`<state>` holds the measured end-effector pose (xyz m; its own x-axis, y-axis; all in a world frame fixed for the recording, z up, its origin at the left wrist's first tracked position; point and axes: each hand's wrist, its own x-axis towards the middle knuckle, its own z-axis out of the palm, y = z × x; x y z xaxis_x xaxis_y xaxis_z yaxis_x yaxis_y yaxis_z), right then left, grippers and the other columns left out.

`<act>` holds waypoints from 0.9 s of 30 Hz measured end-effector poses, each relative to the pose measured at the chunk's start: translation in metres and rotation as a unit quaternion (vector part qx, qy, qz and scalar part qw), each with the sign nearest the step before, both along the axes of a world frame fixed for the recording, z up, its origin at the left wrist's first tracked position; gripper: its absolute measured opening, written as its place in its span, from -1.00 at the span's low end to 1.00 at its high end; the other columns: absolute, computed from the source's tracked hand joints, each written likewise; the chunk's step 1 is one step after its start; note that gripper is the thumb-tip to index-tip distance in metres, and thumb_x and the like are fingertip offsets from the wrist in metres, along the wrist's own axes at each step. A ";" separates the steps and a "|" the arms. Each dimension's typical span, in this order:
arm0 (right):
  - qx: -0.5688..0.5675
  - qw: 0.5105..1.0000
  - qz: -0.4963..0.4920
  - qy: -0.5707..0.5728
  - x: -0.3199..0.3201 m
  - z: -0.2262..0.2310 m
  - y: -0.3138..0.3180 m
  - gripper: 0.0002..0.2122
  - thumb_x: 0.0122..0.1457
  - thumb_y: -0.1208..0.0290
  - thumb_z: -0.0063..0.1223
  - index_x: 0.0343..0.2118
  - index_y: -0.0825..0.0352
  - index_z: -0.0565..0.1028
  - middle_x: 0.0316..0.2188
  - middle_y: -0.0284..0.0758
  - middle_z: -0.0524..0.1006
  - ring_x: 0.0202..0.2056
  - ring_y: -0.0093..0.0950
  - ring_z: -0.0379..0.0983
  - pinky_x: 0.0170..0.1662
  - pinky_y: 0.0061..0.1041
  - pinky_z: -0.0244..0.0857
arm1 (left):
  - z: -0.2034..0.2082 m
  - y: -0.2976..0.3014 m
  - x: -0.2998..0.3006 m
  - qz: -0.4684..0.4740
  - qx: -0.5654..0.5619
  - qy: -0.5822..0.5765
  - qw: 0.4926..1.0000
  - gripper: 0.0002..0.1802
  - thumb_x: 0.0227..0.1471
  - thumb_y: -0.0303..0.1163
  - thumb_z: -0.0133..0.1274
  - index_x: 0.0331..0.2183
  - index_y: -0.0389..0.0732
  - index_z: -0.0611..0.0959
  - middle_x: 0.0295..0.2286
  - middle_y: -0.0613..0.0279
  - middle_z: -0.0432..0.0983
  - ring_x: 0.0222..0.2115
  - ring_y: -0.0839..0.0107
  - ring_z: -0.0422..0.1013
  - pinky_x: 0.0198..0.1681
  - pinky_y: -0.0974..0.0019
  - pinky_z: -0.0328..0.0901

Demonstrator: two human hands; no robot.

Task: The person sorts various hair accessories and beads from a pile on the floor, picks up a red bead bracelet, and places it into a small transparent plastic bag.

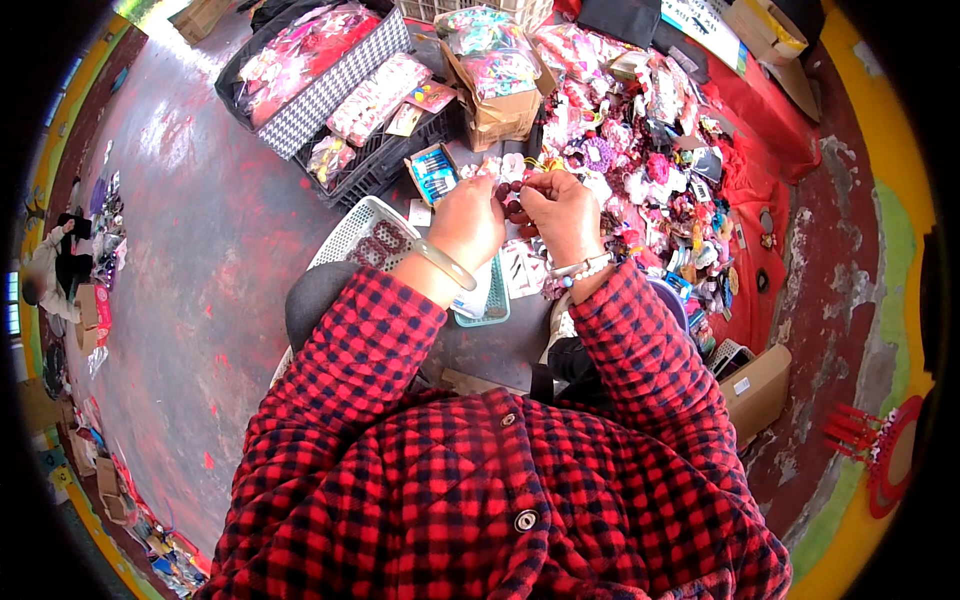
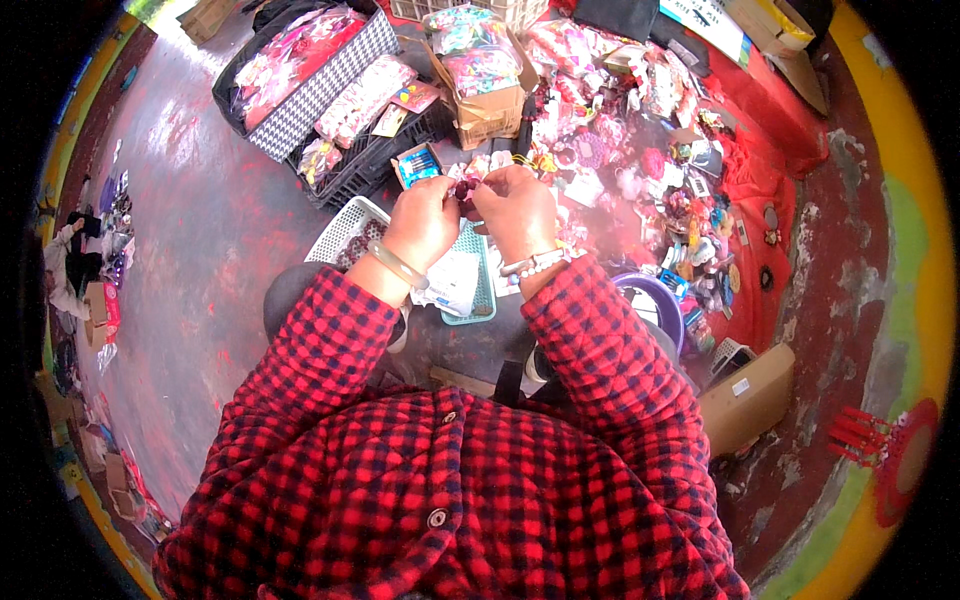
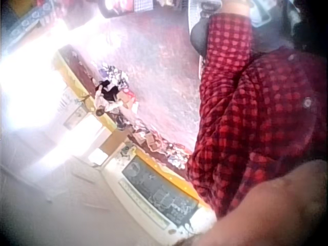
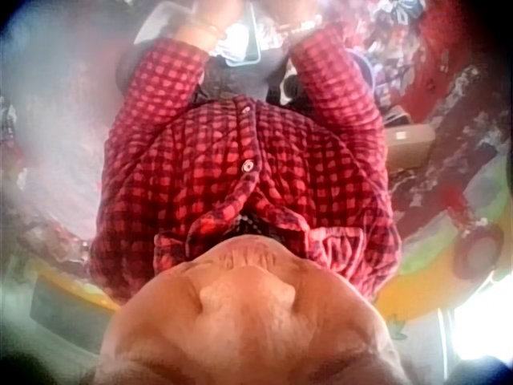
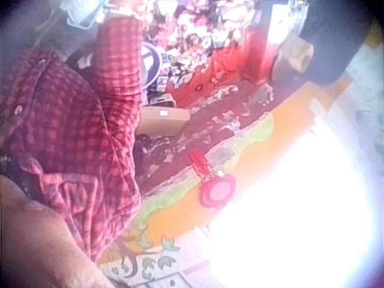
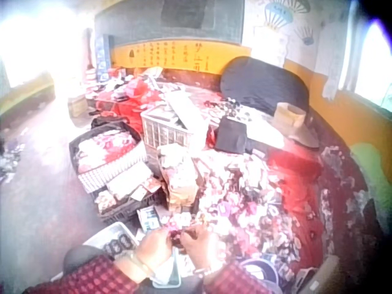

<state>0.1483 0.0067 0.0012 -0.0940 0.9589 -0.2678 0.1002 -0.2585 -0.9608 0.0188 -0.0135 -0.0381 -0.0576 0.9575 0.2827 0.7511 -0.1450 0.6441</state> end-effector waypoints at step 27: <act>0.041 0.995 0.088 -0.027 0.018 0.008 0.010 -0.81 -0.06 0.52 0.04 -0.38 0.51 0.46 -0.50 -0.28 0.51 -0.53 -0.59 0.46 -0.47 -0.61 0.34 | 0.016 -0.001 0.005 0.007 0.014 0.046 0.999 -0.89 -0.15 -0.49 -0.01 -0.48 -0.23 0.40 -0.58 -0.03 0.43 -0.49 -0.01 0.40 -0.47 0.06 0.29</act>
